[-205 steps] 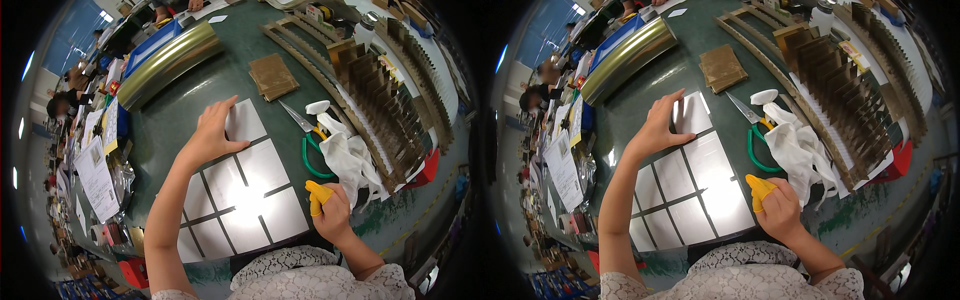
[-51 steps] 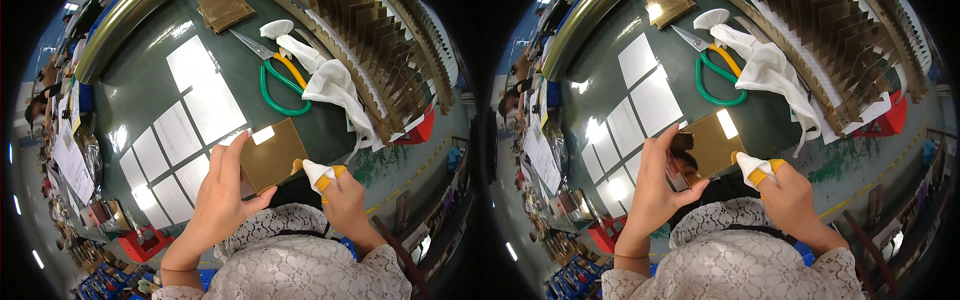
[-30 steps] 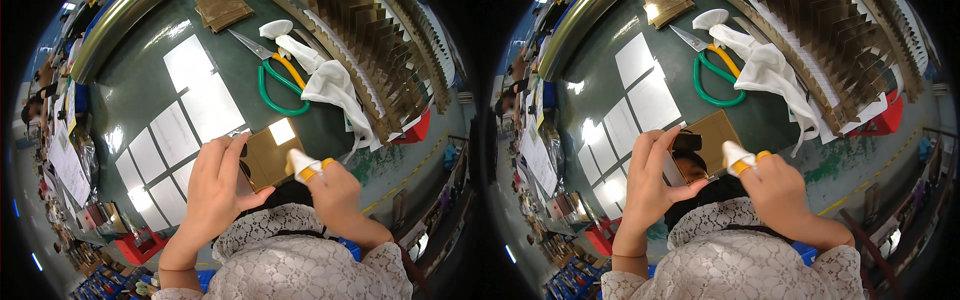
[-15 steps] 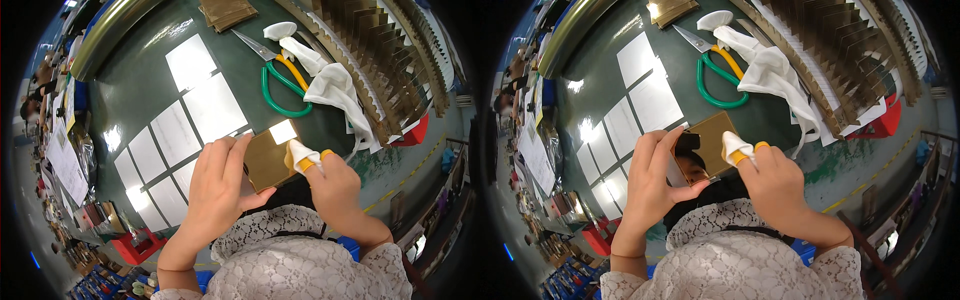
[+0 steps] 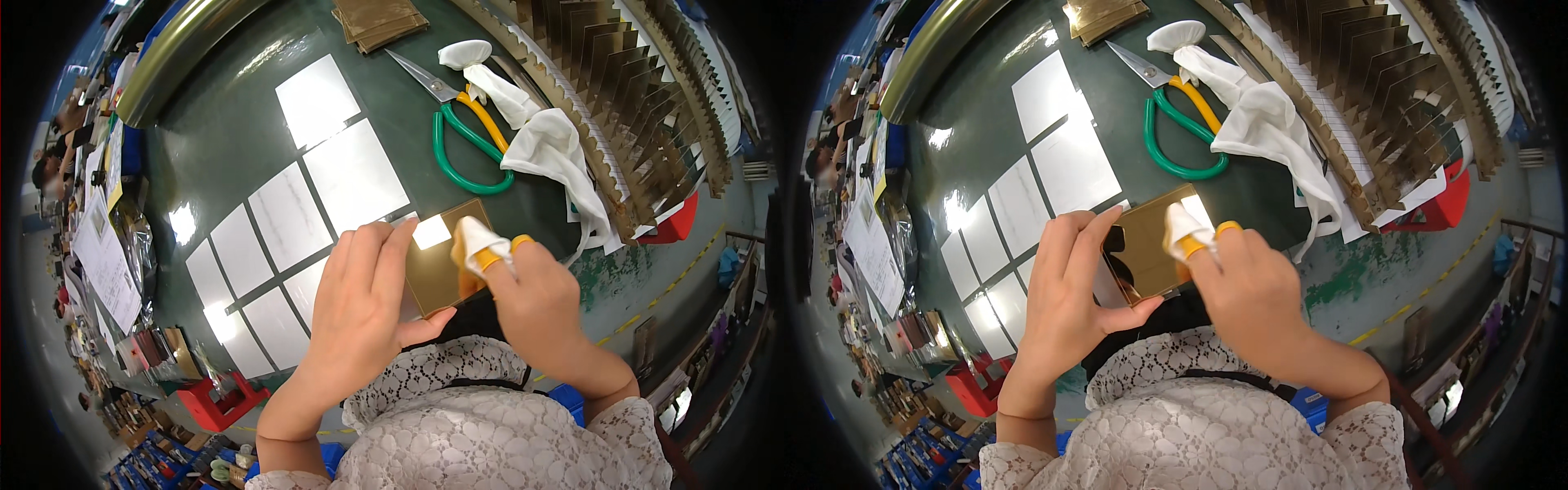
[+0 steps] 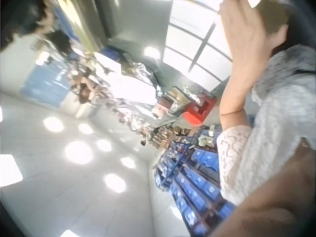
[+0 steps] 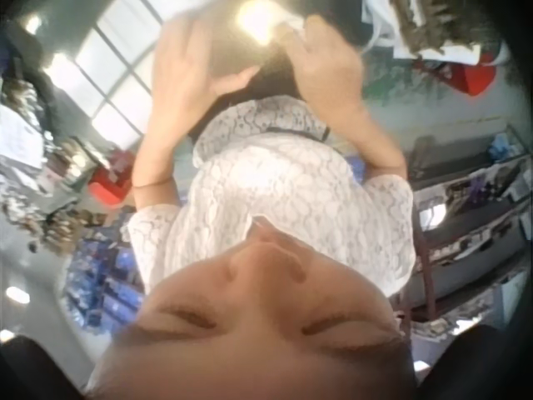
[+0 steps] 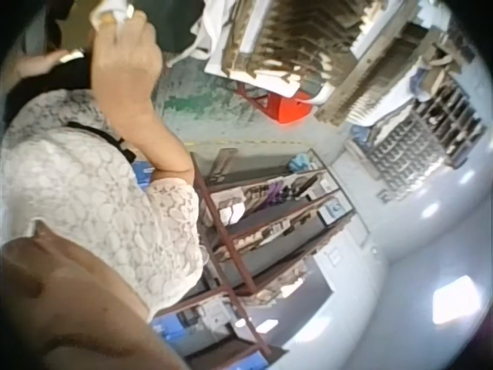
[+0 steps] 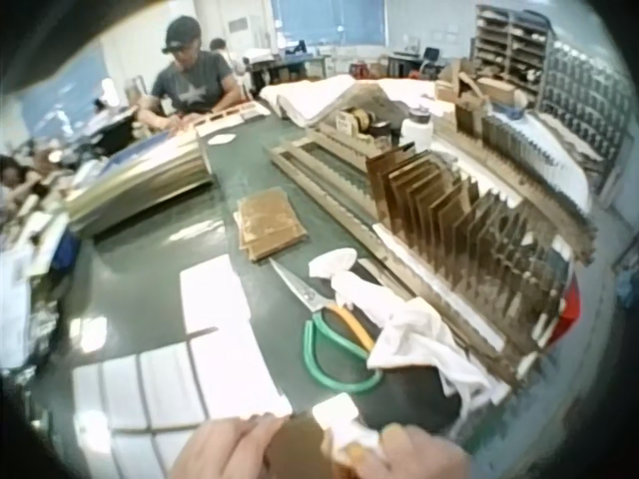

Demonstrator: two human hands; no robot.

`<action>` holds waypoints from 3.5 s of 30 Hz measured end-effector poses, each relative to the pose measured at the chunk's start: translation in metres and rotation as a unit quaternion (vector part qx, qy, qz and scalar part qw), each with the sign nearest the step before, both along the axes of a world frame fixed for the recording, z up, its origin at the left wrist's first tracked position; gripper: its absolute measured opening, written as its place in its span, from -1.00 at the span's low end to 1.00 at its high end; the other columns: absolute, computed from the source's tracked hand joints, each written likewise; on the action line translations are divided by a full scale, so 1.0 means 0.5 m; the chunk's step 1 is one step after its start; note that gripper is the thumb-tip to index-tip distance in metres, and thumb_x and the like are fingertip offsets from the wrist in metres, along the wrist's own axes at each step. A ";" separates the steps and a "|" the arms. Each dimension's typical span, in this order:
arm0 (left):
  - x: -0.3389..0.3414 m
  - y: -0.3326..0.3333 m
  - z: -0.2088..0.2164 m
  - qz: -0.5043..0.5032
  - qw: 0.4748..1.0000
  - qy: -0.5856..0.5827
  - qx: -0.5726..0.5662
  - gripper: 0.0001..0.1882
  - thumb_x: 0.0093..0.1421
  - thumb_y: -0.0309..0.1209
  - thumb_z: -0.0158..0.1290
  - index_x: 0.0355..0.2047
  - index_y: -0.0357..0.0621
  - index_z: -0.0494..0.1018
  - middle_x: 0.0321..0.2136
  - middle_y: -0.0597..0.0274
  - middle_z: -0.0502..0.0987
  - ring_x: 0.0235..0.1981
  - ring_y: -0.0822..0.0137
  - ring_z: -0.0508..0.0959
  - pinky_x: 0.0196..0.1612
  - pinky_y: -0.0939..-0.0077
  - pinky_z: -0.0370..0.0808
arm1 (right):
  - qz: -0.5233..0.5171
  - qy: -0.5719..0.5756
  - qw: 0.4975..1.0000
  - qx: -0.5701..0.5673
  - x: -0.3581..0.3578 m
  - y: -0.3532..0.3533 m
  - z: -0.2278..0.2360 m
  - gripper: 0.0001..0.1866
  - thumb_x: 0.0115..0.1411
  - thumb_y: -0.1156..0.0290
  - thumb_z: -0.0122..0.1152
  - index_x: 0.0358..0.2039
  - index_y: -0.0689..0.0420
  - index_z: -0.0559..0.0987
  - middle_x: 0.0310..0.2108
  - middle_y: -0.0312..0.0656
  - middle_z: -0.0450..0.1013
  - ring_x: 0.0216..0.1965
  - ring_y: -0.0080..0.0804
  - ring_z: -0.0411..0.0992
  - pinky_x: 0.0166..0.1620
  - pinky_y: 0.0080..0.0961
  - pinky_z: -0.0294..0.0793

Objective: The person wipes the surface of small, square, gold-colored mirrors using a white cloth. They handle the mirrors one at a time, wiping both sides and inspecting the surface before placing them into a wooden rack. The person wears yellow finger cots during the process.

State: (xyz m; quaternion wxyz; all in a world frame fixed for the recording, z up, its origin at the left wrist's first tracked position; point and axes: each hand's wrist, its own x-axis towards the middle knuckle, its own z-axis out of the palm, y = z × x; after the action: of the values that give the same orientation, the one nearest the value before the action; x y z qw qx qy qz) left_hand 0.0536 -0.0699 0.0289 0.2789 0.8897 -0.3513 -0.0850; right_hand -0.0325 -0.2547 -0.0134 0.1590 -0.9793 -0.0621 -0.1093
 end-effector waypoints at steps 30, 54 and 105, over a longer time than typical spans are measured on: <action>-0.006 0.077 0.004 0.024 0.989 0.047 -0.137 -0.10 -0.28 -0.32 0.44 0.13 -0.17 0.33 -0.06 0.07 0.37 -0.03 0.08 0.36 0.06 0.27 0.33 | -0.041 -0.035 0.970 0.236 0.009 -0.063 0.025 -0.75 0.05 0.67 0.04 -0.21 0.33 0.51 -0.39 -0.07 0.35 -0.48 -0.27 0.36 -0.40 -0.51 0.34; -0.001 0.140 -0.021 0.055 0.990 0.008 -0.128 -0.01 -0.25 -0.29 0.47 0.22 -0.17 0.26 -0.06 0.12 0.34 -0.01 0.17 0.38 0.07 0.29 0.38 | -0.052 0.122 0.759 0.638 0.020 0.031 0.053 -0.58 0.29 0.48 0.14 0.15 0.26 0.41 -0.18 -0.35 0.50 -0.31 -0.80 0.32 -0.30 -0.82 0.28; 0.008 0.229 -0.019 0.123 0.971 -0.017 -0.204 -0.07 -0.27 -0.39 0.44 0.18 -0.15 0.29 -0.10 0.13 0.34 -0.07 0.21 0.39 0.02 0.34 0.39 | 0.017 0.152 0.874 0.462 0.081 0.085 0.096 -0.66 0.32 0.49 0.04 0.08 0.26 0.43 -0.20 -0.18 0.55 -0.24 -0.57 0.44 -0.09 -0.65 0.37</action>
State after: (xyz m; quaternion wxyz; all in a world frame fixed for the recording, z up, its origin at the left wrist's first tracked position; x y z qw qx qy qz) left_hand 0.0576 0.0446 0.0195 0.4566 0.8518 -0.2540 0.0380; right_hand 0.0078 -0.2122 0.0344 0.6028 -0.7974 0.0034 0.0272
